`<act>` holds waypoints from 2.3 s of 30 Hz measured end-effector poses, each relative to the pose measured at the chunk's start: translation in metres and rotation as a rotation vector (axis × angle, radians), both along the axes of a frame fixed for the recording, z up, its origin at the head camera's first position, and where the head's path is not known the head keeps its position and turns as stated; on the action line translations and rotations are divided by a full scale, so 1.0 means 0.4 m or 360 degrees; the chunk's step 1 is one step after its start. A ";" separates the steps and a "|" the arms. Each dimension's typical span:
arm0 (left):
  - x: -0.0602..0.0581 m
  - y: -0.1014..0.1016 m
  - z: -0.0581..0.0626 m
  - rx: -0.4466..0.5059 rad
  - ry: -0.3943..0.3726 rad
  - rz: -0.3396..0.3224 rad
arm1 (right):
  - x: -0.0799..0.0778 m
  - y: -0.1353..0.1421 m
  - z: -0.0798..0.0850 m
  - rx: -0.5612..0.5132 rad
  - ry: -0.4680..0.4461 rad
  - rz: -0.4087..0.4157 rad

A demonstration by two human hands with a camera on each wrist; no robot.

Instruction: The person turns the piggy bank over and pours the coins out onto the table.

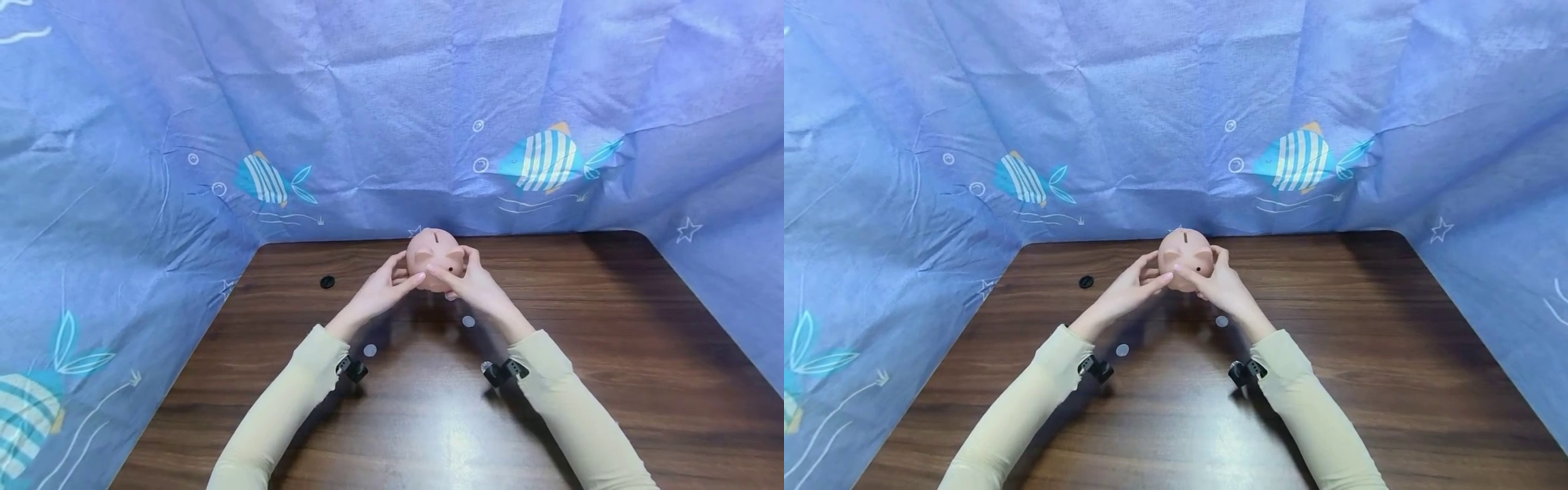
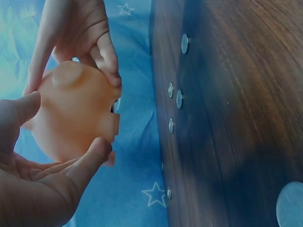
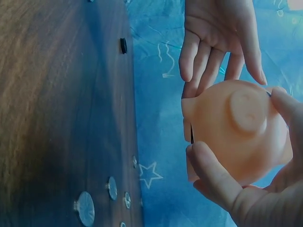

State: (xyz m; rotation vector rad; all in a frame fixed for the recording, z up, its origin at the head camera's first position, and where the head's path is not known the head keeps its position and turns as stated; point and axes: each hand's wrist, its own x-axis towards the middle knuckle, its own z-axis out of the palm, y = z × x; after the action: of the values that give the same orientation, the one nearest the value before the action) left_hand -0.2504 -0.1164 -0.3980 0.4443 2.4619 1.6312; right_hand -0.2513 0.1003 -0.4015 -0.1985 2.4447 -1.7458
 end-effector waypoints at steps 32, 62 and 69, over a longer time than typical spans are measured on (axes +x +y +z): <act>-0.149 0.514 0.042 -0.0129 0.0021 -0.0295 | -0.019 0.470 0.058 0.0185 -0.0013 -0.0232; -0.154 0.569 -0.094 -0.0156 -0.0075 -0.0323 | -0.054 0.524 -0.087 0.0026 -0.0204 -0.0120; -0.161 0.569 -0.103 -0.0218 -0.0044 -0.0355 | -0.070 0.535 -0.112 0.0009 -0.0184 -0.0093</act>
State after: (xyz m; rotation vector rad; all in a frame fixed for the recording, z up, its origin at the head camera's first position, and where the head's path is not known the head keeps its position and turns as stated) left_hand -0.3150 0.1111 -0.4393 0.6447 2.3857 1.3640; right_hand -0.2791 0.3141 -0.4465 -0.0247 2.3958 -1.7219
